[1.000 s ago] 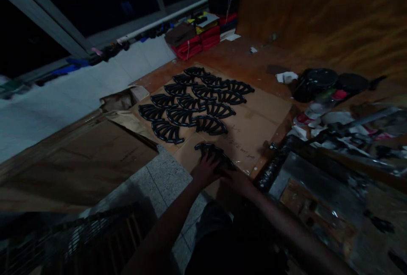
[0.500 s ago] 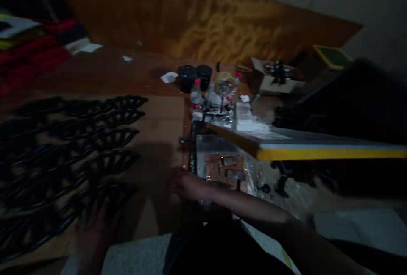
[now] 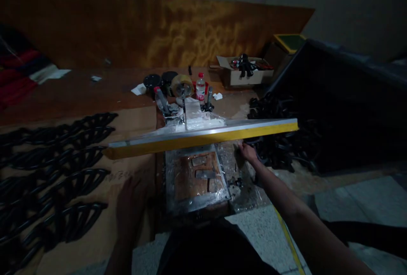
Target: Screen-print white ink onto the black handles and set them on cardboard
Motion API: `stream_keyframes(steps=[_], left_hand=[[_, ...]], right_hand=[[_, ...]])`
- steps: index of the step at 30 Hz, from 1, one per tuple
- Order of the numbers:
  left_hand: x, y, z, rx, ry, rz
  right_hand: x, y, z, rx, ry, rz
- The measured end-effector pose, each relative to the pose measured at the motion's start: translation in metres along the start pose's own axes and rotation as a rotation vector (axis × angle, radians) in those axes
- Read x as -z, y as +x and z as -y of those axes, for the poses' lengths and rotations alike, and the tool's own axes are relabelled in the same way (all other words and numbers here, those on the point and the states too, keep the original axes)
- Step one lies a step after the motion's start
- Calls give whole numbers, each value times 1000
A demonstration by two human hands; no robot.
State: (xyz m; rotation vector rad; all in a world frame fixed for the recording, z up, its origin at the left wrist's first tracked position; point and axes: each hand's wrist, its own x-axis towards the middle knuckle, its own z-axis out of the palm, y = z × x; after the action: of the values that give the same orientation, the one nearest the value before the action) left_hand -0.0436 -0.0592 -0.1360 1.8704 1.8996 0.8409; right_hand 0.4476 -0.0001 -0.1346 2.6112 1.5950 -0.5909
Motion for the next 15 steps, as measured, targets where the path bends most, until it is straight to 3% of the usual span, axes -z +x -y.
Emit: stream_keyframes(steps=[3,5,9,11,15], left_hand=[[-11,6,-50,91,-83,-24],[-8,16,-82,154,-164,-98],[17,53,-141,198,-505,-334],[32,75,-169,141,-637,-372],[50,99,-208,51,-666,-325]], right_hand=[[-8,-14,5,44,45,5],[-9,-30,15,192,106,-24],[-13,-66,58,745,182,-50],[-18,-80,84,944,108,-16],[-31,-98,118,1043,-66,-10]])
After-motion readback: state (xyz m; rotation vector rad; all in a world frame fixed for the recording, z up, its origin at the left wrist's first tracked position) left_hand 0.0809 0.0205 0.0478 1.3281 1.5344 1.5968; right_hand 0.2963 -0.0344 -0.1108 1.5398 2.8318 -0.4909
